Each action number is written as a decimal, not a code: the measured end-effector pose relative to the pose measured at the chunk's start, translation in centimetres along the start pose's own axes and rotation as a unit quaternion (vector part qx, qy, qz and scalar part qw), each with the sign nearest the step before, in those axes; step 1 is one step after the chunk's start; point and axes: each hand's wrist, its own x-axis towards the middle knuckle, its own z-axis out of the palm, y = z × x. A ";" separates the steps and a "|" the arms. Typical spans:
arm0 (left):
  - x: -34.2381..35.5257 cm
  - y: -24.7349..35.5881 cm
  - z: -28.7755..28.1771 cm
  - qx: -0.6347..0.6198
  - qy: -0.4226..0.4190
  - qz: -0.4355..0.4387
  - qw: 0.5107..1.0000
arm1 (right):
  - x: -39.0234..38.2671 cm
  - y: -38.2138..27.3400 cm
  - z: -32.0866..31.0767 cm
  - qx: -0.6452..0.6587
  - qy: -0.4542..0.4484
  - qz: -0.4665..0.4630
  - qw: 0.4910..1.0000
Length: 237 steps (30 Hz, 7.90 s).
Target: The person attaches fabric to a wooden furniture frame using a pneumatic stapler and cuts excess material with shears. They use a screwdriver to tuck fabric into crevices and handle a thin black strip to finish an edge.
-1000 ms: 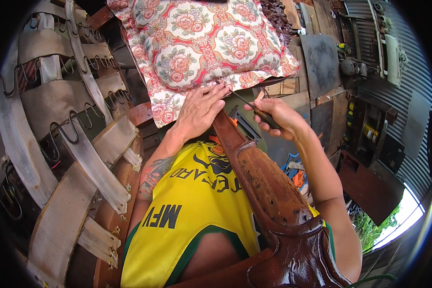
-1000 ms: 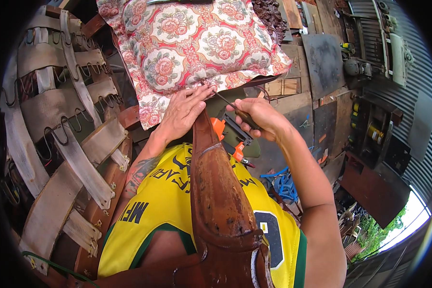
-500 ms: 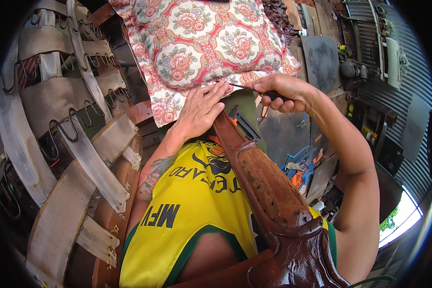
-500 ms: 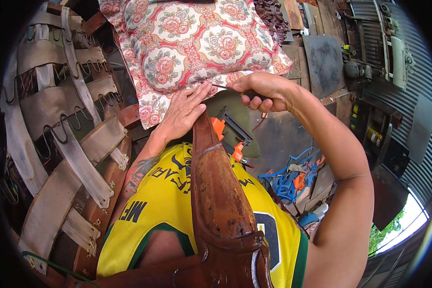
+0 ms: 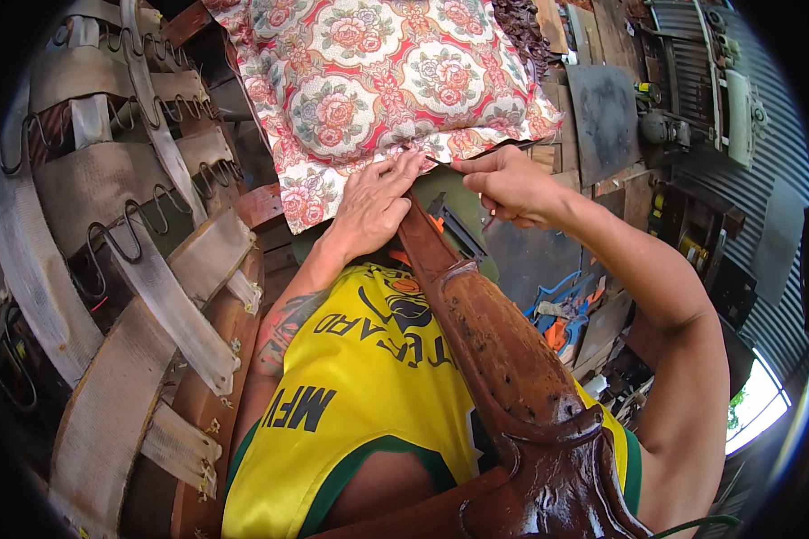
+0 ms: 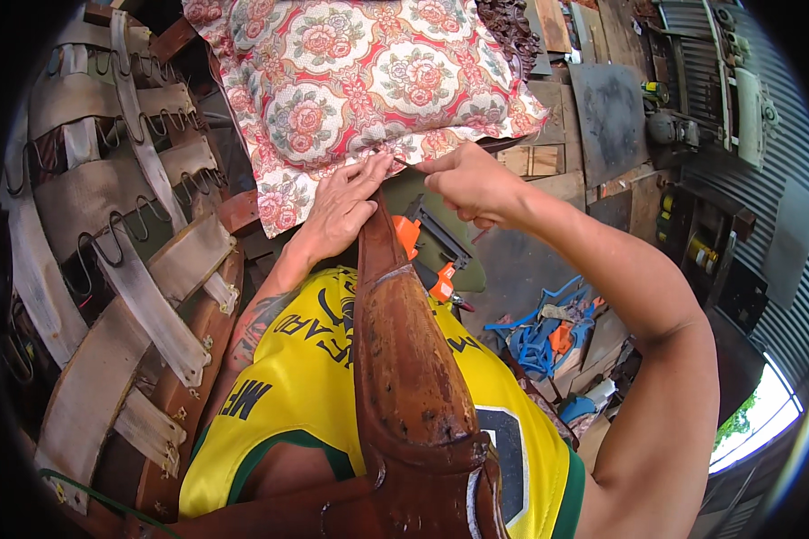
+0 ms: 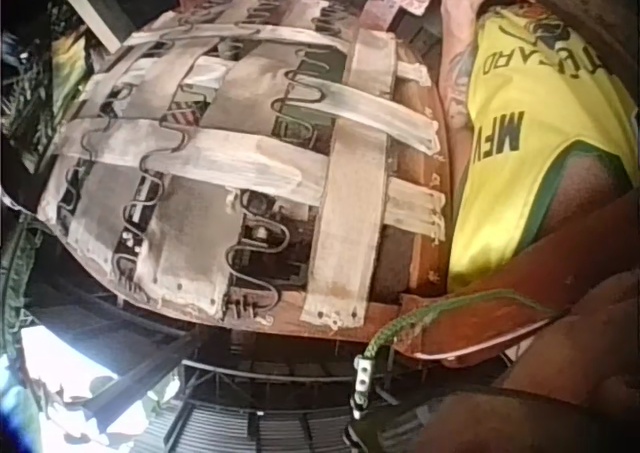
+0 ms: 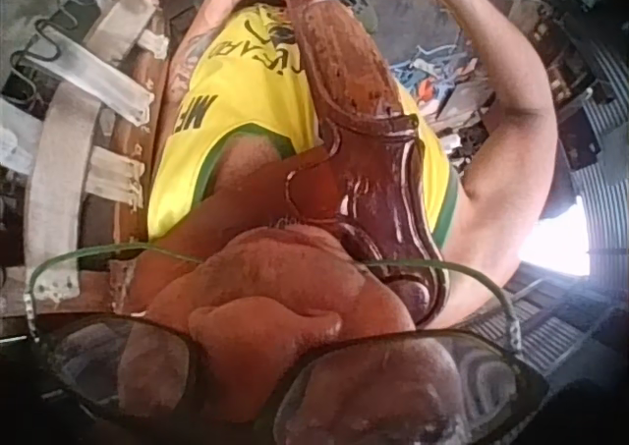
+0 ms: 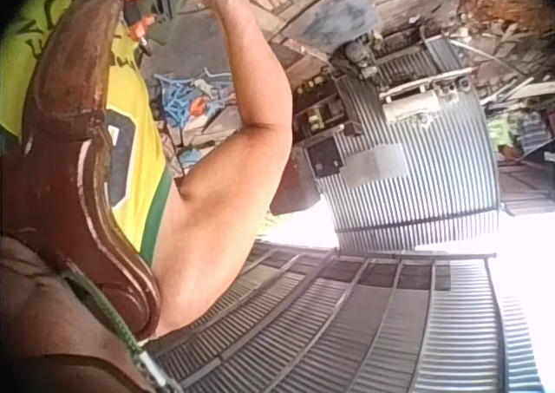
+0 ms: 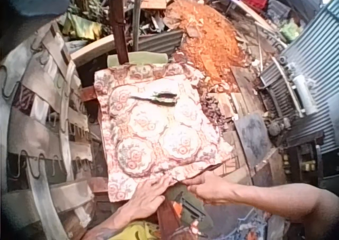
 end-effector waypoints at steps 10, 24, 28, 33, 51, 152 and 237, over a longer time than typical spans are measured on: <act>-0.3 0.2 0.0 -0.010 -0.009 -0.011 1.000 | 0.3 1.2 -0.4 0.001 -0.026 -0.025 0.999; -0.3 0.0 0.6 -0.014 0.016 -0.006 1.000 | 0.6 1.7 -0.1 0.118 -0.027 0.028 0.992; -0.3 0.0 0.4 -0.014 0.019 -0.003 1.000 | 1.0 2.8 1.4 -0.241 0.049 -0.164 0.955; -0.3 0.0 0.4 -0.004 0.014 -0.007 1.000 | 0.8 6.0 2.7 -0.498 0.155 -0.287 0.803; 0.0 0.2 -1.1 -0.062 0.056 0.003 0.997 | 4.6 15.3 4.9 -0.381 0.440 -0.459 0.672; 2.7 -2.2 0.0 0.252 0.317 0.063 0.912 | 4.8 9.3 5.0 -0.370 0.325 -0.319 0.810; 2.7 -1.8 -0.3 0.178 0.351 0.020 0.919 | 8.5 17.9 4.9 0.588 -0.495 -0.216 0.602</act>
